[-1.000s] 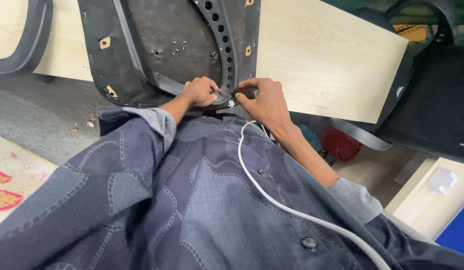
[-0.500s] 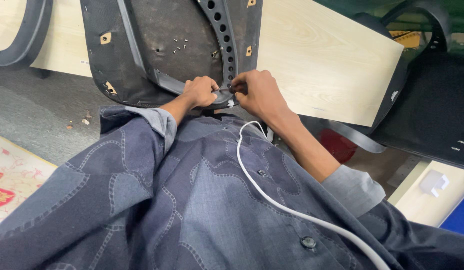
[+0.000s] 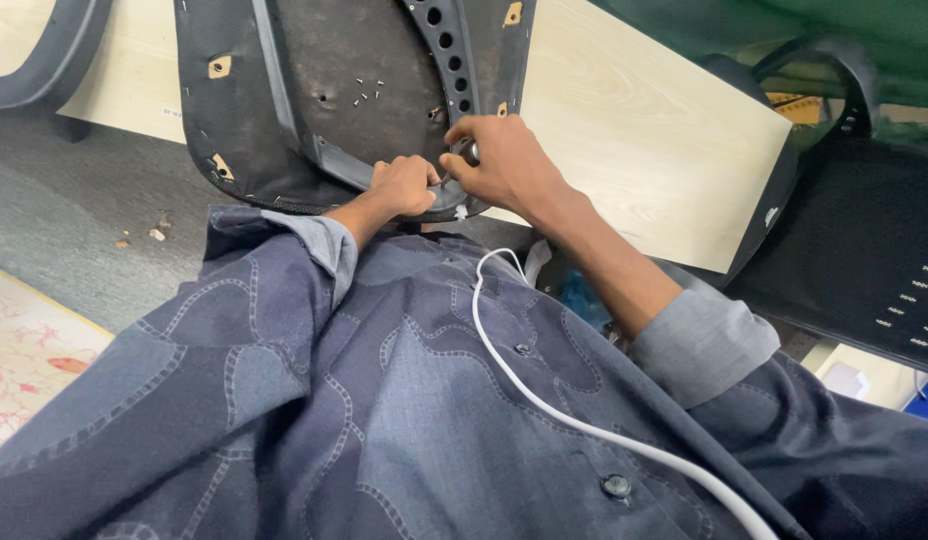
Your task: The person attaches a black plastic frame to a chair seat using a screwdriver. They align the frame, insert screws, and tighten them one by one while holding the frame in place.
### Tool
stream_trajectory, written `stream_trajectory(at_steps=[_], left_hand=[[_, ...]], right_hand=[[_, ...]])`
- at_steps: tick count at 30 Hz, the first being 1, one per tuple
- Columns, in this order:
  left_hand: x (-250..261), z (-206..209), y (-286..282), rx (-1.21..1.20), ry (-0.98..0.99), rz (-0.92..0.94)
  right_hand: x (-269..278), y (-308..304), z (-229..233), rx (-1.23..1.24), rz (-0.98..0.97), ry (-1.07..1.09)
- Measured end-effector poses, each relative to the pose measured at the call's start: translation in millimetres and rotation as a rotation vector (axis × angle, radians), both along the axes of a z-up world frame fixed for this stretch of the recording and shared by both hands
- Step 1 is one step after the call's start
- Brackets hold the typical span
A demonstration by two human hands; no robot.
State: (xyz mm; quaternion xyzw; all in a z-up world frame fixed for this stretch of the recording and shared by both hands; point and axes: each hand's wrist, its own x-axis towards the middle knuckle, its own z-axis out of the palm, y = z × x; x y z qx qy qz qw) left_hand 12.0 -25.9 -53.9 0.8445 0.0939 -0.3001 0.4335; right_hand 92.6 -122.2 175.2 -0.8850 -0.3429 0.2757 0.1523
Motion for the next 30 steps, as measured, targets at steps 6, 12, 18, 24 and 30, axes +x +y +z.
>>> stream_trajectory(at_steps=[6,12,18,24,30], left_hand=[[-0.3,-2.1,-1.2,0.001,0.012,-0.008],[-3.7,-4.3,-1.5,0.014,-0.037,-0.009],[-4.6,-0.8,-2.1,0.014,-0.037,-0.004],[-2.9,6.0,-2.2,0.026,0.012,0.004],[-2.5,7.3,-2.1,0.002,0.030,0.020]], right_hand=[[2.1,-0.4,0.5,0.170,-0.001,-0.010],[23.7,-10.7,4.9,0.282,0.224,0.162],[22.2,-4.4,6.5,0.239,0.264,0.225],[21.0,6.9,18.6,-0.039,0.220,0.097],[17.8,0.7,17.7,-0.130,0.290,0.133]])
